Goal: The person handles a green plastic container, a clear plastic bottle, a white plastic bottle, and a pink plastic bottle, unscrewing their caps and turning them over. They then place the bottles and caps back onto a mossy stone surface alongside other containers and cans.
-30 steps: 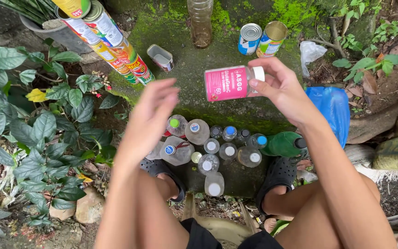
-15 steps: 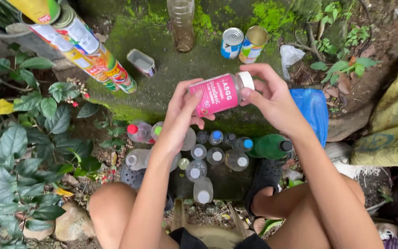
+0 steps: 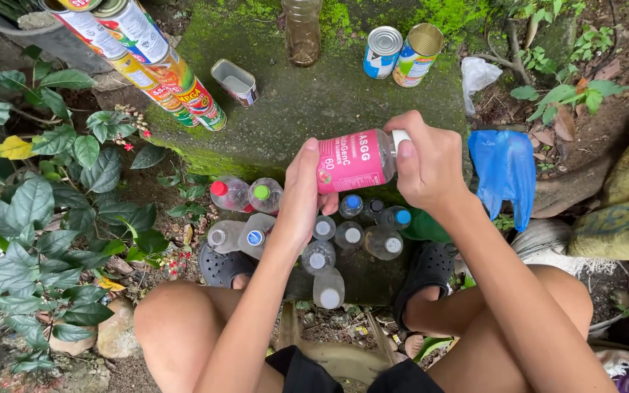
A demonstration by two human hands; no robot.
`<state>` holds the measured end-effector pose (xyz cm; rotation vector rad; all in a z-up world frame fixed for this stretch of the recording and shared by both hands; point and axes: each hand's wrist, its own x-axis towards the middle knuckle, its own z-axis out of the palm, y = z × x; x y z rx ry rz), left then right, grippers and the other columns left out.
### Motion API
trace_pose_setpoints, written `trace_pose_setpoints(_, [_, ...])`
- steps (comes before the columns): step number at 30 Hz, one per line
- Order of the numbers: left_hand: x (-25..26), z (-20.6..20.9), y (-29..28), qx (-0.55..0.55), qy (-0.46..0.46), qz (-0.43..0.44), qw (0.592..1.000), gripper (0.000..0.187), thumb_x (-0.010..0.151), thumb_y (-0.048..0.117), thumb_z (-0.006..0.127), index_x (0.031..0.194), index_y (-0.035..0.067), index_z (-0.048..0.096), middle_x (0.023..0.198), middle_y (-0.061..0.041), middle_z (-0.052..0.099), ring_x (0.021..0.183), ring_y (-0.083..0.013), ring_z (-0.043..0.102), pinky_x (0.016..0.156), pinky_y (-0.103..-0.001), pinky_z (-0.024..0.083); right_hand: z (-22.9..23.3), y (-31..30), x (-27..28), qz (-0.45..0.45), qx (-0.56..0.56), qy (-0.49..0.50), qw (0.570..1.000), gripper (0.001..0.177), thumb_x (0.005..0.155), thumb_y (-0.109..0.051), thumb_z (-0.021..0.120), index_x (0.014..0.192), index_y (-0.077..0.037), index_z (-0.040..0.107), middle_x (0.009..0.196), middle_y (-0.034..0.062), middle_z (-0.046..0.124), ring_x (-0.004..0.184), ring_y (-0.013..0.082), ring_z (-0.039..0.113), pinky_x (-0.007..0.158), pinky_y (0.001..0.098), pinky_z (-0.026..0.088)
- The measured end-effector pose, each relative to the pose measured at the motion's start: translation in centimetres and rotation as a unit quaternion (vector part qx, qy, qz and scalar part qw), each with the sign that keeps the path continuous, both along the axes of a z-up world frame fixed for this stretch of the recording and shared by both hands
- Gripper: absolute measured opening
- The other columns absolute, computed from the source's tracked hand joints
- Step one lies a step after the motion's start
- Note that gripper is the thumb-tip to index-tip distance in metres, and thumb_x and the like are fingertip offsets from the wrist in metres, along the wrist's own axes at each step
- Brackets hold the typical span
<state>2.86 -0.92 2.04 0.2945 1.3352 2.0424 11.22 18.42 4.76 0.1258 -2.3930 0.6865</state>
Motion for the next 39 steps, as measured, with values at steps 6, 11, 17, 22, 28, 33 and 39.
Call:
trace_pose_setpoints(6, [0.4,0.0,-0.4,-0.007,0.018,0.042,0.999,0.049,0.107,0.052,0.038,0.103,0.006,0.054,0.072,-0.001,0.052,0.048,-0.0087,0.044,0.041,-0.026,0.033,0.0,-0.5,-0.3,0.007,0.006,0.008,1.000,0.043,0.114,-0.035,0.031,0.109,-0.003,0.060,0.077,0.0160,0.058,0.068,0.0371,0.062,0.064,0.0458,0.047])
trace_pose_setpoints(11, [0.7,0.4,-0.3,-0.008,0.048,0.042,0.998,0.049,0.106,0.051,0.036,0.108,0.007,0.056,0.072,0.001,0.050,0.048,-0.0074,0.039,0.042,-0.026,0.031,0.5,-0.4,-0.1,0.004,0.015,0.021,1.000,0.048,0.115,-0.037,0.027,0.108,-0.003,0.060,0.079,0.0163,0.060,0.069,0.0368,0.063,0.065,0.0455,0.048])
trace_pose_setpoints(17, [0.8,0.9,0.0,0.008,0.048,0.013,0.999,0.048,0.109,0.050,0.035,0.113,0.006,0.054,0.072,0.001,0.046,0.051,-0.0070,0.036,0.046,-0.026,0.028,0.9,-0.1,0.5,-0.015,0.021,0.020,0.999,0.053,0.116,-0.040,0.024,0.108,-0.003,0.061,0.077,0.0167,0.060,0.070,0.0380,0.064,0.066,0.0459,0.049])
trace_pose_setpoints(22, [1.0,0.9,0.1,-0.035,0.063,0.013,0.997,0.048,0.107,0.052,0.033,0.110,0.008,0.053,0.071,0.001,0.048,0.048,-0.0076,0.037,0.044,-0.026,0.027,0.8,-0.3,0.9,-0.038,0.010,-0.012,0.999,0.053,0.115,-0.040,0.023,0.107,-0.004,0.061,0.075,0.0179,0.060,0.069,0.0402,0.063,0.065,0.0477,0.047])
trace_pose_setpoints(28, [1.0,0.0,0.1,-0.026,0.054,0.004,0.998,0.045,0.109,0.048,0.032,0.108,0.007,0.052,0.071,0.000,0.046,0.049,-0.0074,0.037,0.044,-0.026,0.029,0.7,-0.8,0.8,-0.030,-0.033,-0.025,0.999,0.049,0.116,-0.037,0.024,0.104,-0.004,0.059,0.077,0.0178,0.063,0.070,0.0412,0.064,0.066,0.0483,0.048])
trace_pose_setpoints(33, [0.7,0.7,0.7,-0.059,0.066,0.022,0.996,0.044,0.107,0.046,0.030,0.107,0.008,0.051,0.073,0.001,0.050,0.048,-0.0080,0.042,0.041,-0.025,0.030,0.5,-1.1,0.7,-0.066,-0.066,-0.079,0.992,0.048,0.114,-0.035,0.025,0.105,-0.005,0.061,0.070,0.0175,0.057,0.068,0.0408,0.062,0.067,0.0484,0.046])
trace_pose_setpoints(39, [-0.5,0.8,1.4,-0.077,0.058,0.076,0.992,0.042,0.106,0.045,0.031,0.110,0.009,0.052,0.068,0.000,0.050,0.044,-0.0079,0.041,0.038,-0.025,0.029,1.8,-2.2,0.8,0.011,-0.179,-0.073,0.981,0.043,0.108,-0.028,0.059,0.139,-0.003,0.045,0.126,0.0214,0.051,0.113,0.0323,0.060,0.091,0.0419,0.055])
